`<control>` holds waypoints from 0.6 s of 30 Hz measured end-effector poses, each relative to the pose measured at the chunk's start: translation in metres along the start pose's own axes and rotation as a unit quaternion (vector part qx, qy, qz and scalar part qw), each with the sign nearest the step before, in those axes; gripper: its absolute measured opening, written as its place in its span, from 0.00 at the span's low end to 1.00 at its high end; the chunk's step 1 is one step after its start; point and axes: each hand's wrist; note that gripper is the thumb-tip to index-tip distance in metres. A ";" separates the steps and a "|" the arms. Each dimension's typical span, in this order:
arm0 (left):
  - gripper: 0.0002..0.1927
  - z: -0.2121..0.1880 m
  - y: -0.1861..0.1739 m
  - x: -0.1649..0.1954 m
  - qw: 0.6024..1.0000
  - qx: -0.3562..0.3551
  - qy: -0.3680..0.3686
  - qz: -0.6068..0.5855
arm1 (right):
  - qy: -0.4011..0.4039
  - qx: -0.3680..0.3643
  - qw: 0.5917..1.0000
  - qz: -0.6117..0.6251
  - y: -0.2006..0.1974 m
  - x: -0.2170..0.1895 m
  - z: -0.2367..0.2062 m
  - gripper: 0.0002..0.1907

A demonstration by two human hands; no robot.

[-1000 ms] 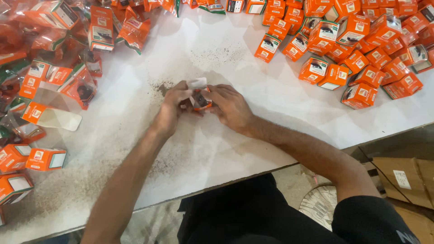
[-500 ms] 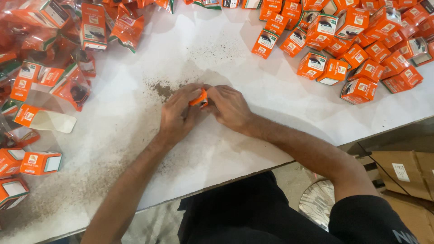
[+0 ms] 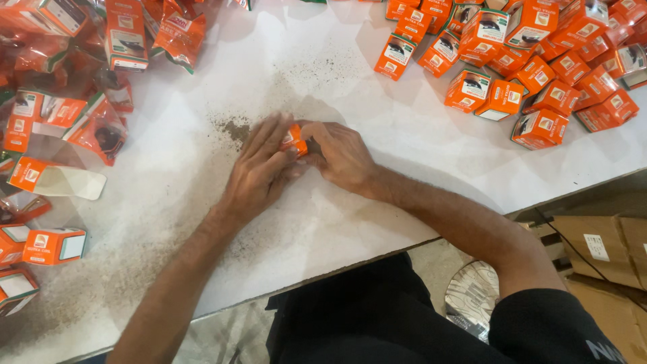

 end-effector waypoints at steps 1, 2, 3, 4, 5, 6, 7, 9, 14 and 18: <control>0.13 -0.002 -0.001 0.002 1.000 -0.001 -0.010 0.006 | -0.021 -0.002 1.000 -0.004 0.001 -0.001 -0.001 0.22; 0.12 -0.004 -0.002 0.003 1.000 0.000 -0.018 0.016 | -0.045 -0.002 0.999 -0.007 0.001 0.000 0.000 0.22; 0.13 -0.006 -0.004 0.004 0.999 0.001 -0.026 0.027 | -0.071 -0.001 0.997 -0.011 0.001 0.000 0.001 0.21; 0.15 -0.008 -0.006 0.003 0.999 -0.006 -0.025 0.034 | -0.064 -0.029 0.997 -0.010 0.000 0.002 0.004 0.21; 0.16 -0.009 -0.009 0.001 0.999 -0.011 -0.026 0.040 | -0.057 -0.060 0.997 -0.008 -0.003 0.004 0.006 0.21; 0.18 -0.008 -0.013 -0.005 0.998 -0.016 -0.024 0.047 | -0.051 -0.088 0.995 -0.009 -0.008 0.008 0.009 0.21; 0.21 -0.006 -0.020 -0.015 0.997 0.014 -0.025 0.074 | -0.043 -0.037 0.995 -0.086 -0.015 0.013 0.013 0.24; 0.28 0.000 -0.046 -0.044 0.984 0.117 -0.048 0.129 | 0.000 0.101 0.977 -0.187 -0.031 0.024 0.017 0.28; 0.32 0.032 -0.126 -0.125 0.906 0.176 -0.208 0.324 | -0.025 0.171 0.978 -0.121 -0.035 0.033 0.019 0.37; 0.20 0.051 -0.113 -0.106 0.908 0.379 -0.175 0.015 | 0.098 0.020 0.972 0.211 -0.007 0.026 0.012 0.35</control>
Point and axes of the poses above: each hand's wrist, its own z-axis towards the middle knuckle, its own y-axis out of the palm, x = y × z, and after that the axes turned 9 degrees about -z, right-handed
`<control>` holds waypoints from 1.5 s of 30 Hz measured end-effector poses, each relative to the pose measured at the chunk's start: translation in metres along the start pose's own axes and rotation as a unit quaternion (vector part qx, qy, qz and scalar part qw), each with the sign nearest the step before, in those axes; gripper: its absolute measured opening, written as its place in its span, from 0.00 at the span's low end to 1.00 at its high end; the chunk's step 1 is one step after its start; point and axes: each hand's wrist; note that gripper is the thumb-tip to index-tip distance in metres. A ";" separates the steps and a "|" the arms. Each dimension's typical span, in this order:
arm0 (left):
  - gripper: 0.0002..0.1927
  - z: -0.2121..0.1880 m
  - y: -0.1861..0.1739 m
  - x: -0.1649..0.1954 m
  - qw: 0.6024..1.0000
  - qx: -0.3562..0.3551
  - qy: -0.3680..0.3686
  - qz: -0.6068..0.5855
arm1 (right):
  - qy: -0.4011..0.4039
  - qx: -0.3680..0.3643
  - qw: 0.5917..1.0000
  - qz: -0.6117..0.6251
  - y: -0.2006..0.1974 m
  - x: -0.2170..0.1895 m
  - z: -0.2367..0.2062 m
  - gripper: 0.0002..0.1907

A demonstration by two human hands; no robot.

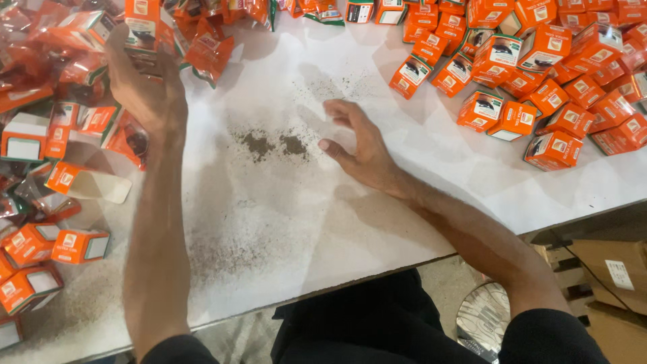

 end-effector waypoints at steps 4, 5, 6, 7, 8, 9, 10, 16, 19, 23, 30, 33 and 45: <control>0.10 -0.091 0.058 0.058 0.919 -0.203 -0.174 -0.289 | 0.022 -0.103 0.951 0.292 0.015 0.010 0.005 0.44; 0.12 -0.105 0.066 0.064 0.870 -0.289 -0.244 -0.316 | 0.027 -0.074 0.948 0.308 0.015 0.012 0.005 0.42; 0.10 -0.105 0.068 0.061 0.922 -0.294 -0.151 -0.200 | 0.034 -0.047 0.945 0.323 0.014 0.013 0.005 0.40; 0.09 -0.102 0.070 0.054 0.952 -0.291 -0.054 -0.081 | 0.041 -0.020 0.941 0.336 0.013 0.013 0.004 0.39; 0.08 -0.091 0.069 0.043 0.958 -0.280 0.044 0.040 | 0.059 -0.021 0.973 0.221 0.011 0.013 0.003 0.40; 0.13 -0.074 0.064 0.027 0.957 -0.238 0.107 0.128 | 0.076 -0.022 0.991 0.104 0.010 0.013 0.002 0.41; 0.19 -0.054 0.055 0.010 0.942 -0.195 0.170 0.215 | 0.092 -0.021 0.995 -0.012 0.010 0.012 0.001 0.41; 0.22 -0.011 0.050 -0.029 0.875 -0.227 0.188 0.384 | -0.114 -0.083 0.968 -0.208 0.008 0.005 -0.003 0.41; 0.18 -0.045 0.041 0.007 0.932 -0.269 0.104 0.219 | -0.035 -0.061 0.991 -0.111 -0.003 0.005 -0.002 0.34; 0.20 -0.102 0.026 0.066 0.971 -0.200 0.061 -0.118 | -0.034 -0.065 0.994 -0.081 -0.008 0.004 0.007 0.30; 0.22 -0.125 0.039 0.097 0.918 -0.264 0.296 0.016 | -0.042 -0.071 0.993 -0.088 0.001 -0.006 0.005 0.28; 0.22 -0.122 0.037 0.096 0.911 -0.267 0.300 0.093 | -0.033 -0.065 0.992 -0.100 0.000 -0.006 0.004 0.28; 0.07 -0.134 0.028 0.088 0.982 -0.005 0.042 -0.183 | -0.120 -0.022 0.975 -0.186 0.015 -0.001 -0.010 0.32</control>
Point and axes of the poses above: each hand's wrist, its own z-axis towards the middle knuckle, its own y-axis out of the palm, x = y × z, and after that the axes turned 9 degrees about -z, right-handed
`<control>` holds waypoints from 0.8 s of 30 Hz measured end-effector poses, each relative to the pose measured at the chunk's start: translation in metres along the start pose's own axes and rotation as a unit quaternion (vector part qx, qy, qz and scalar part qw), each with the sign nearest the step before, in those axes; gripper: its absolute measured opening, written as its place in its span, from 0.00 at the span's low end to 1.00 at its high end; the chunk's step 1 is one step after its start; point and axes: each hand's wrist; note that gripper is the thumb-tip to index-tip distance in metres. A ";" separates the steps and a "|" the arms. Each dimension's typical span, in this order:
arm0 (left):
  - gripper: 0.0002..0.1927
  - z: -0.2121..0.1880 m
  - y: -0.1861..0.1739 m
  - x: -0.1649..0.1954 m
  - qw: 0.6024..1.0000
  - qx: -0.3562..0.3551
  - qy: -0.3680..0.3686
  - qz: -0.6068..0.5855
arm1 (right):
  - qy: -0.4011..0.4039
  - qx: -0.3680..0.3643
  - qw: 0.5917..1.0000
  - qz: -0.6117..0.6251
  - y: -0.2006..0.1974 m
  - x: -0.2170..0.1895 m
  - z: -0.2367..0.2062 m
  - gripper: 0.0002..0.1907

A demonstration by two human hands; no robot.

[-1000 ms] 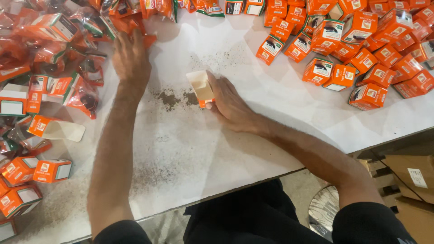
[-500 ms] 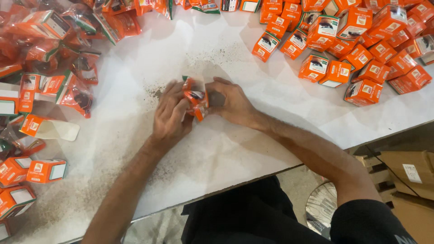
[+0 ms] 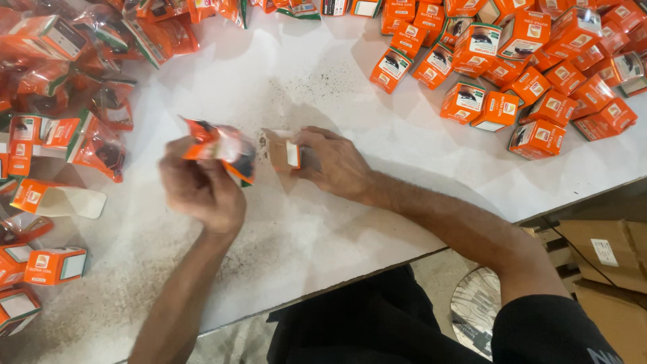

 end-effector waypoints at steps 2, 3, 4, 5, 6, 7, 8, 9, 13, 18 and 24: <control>0.11 0.009 -0.011 0.005 0.993 0.048 -0.109 -0.025 | -0.046 -0.007 0.998 -0.049 0.000 0.002 0.002 0.29; 0.11 0.013 -0.012 0.005 0.988 0.041 -0.143 -0.039 | -0.054 -0.018 0.996 -0.067 -0.001 0.003 0.004 0.28; 0.12 0.016 -0.015 0.006 0.982 0.035 -0.176 -0.051 | -0.062 -0.029 0.994 -0.087 -0.003 0.002 0.005 0.26; 0.14 0.018 -0.014 0.004 0.979 -0.002 -0.191 -0.065 | -0.052 -0.032 0.996 -0.068 -0.004 0.001 0.006 0.24; 0.18 0.019 -0.015 0.002 0.975 -0.040 -0.204 -0.079 | -0.042 -0.033 0.997 -0.048 -0.006 0.000 0.007 0.23; 0.18 0.018 -0.014 -0.001 0.973 -0.080 -0.214 -0.001 | -0.032 -0.034 0.999 -0.028 -0.007 -0.002 0.008 0.21; 0.18 0.017 -0.012 -0.004 0.965 -0.117 -0.223 0.077 | -0.039 -0.028 0.998 -0.040 -0.008 -0.004 0.009 0.22; 0.18 0.015 -0.012 -0.006 0.949 -0.153 -0.231 0.153 | -0.046 -0.023 0.997 -0.053 -0.010 -0.006 0.010 0.23; 0.22 0.011 -0.020 -0.005 0.851 -0.285 0.061 0.437 | -0.053 -0.077 0.990 -0.104 -0.015 -0.008 0.014 0.28; 0.18 0.014 -0.025 0.016 0.941 -0.208 0.049 0.262 | -0.025 -0.055 0.997 -0.055 -0.013 -0.004 0.014 0.28; 0.16 0.001 0.003 0.014 0.898 -0.320 0.218 0.208 | -0.013 -0.067 0.997 -0.027 -0.012 0.000 0.014 0.31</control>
Point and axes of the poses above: each hand's wrist, its own z-axis towards the middle knuckle, its own y-axis out of the palm, x = y × z, and after that the axes turned 9 degrees about -z, right-handed
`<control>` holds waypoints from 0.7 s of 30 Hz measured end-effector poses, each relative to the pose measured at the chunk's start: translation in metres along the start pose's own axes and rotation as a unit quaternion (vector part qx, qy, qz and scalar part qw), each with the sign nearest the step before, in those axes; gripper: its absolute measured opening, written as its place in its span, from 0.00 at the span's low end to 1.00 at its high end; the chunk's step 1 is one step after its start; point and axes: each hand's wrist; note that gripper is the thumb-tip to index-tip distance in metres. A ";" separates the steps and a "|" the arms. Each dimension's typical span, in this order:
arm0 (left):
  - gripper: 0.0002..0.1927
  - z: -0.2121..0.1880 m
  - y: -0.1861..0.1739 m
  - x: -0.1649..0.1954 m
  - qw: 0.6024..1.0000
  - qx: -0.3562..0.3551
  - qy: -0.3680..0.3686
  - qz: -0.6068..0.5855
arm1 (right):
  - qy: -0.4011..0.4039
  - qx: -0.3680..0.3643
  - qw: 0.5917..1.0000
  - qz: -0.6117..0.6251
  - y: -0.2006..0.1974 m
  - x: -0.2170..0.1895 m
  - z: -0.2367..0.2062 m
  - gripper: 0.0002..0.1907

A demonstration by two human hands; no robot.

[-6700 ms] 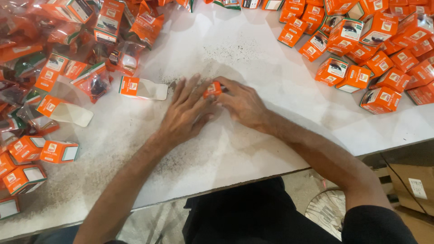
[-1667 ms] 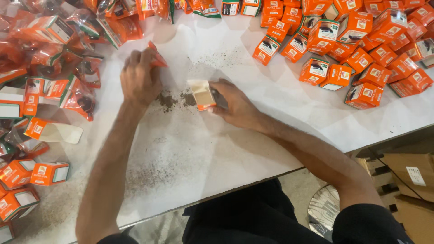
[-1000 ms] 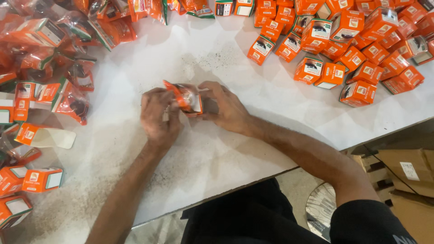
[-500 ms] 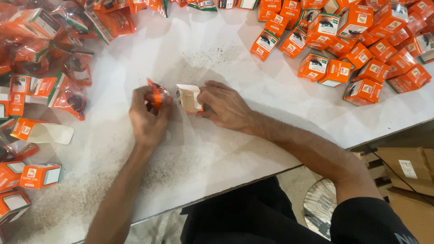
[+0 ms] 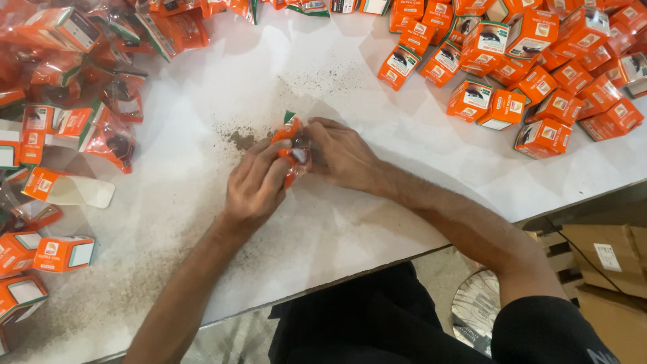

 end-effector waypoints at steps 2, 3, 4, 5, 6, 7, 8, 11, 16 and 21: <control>0.14 0.000 0.005 -0.005 0.998 -0.019 -0.013 0.057 | 0.011 -0.013 1.000 0.021 -0.002 -0.001 -0.001 0.32; 0.14 0.001 0.007 -0.007 0.996 -0.031 -0.016 0.084 | 0.017 -0.012 0.999 0.028 -0.003 -0.002 -0.001 0.34; 0.14 0.001 0.008 -0.009 0.994 -0.052 -0.024 0.093 | 0.027 -0.010 0.999 0.037 -0.004 -0.003 -0.001 0.35; 0.14 0.002 0.009 -0.010 0.991 -0.074 -0.037 0.103 | 0.046 -0.026 0.998 0.044 -0.004 -0.003 -0.002 0.36; 0.14 0.004 0.011 -0.010 0.988 -0.095 -0.048 0.115 | 0.062 -0.041 0.996 0.050 -0.004 -0.004 -0.001 0.37; 0.12 0.006 0.014 -0.009 0.989 -0.080 -0.074 0.104 | 0.078 -0.054 0.994 0.054 -0.004 -0.003 -0.002 0.37; 0.10 0.009 0.017 -0.008 0.988 -0.064 -0.103 0.095 | 0.050 -0.028 0.997 0.048 -0.003 -0.003 -0.002 0.39; 0.05 0.019 0.031 -0.005 0.970 -0.045 -0.235 0.036 | 0.014 0.023 0.999 0.041 0.002 0.001 -0.005 0.41; 0.21 0.020 0.036 -0.011 0.845 0.028 -0.491 -0.211 | 0.025 0.054 0.995 0.079 0.012 0.004 -0.014 0.39; 0.05 0.019 0.040 -0.020 0.766 0.022 -0.569 -0.299 | 0.034 0.040 0.997 0.050 0.013 0.002 -0.014 0.34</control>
Point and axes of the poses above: each hand's wrist, its own z-axis towards the middle knuckle, its own y-axis out of the palm, x = y × z, and after that the axes turned 9 degrees about -z, right-handed
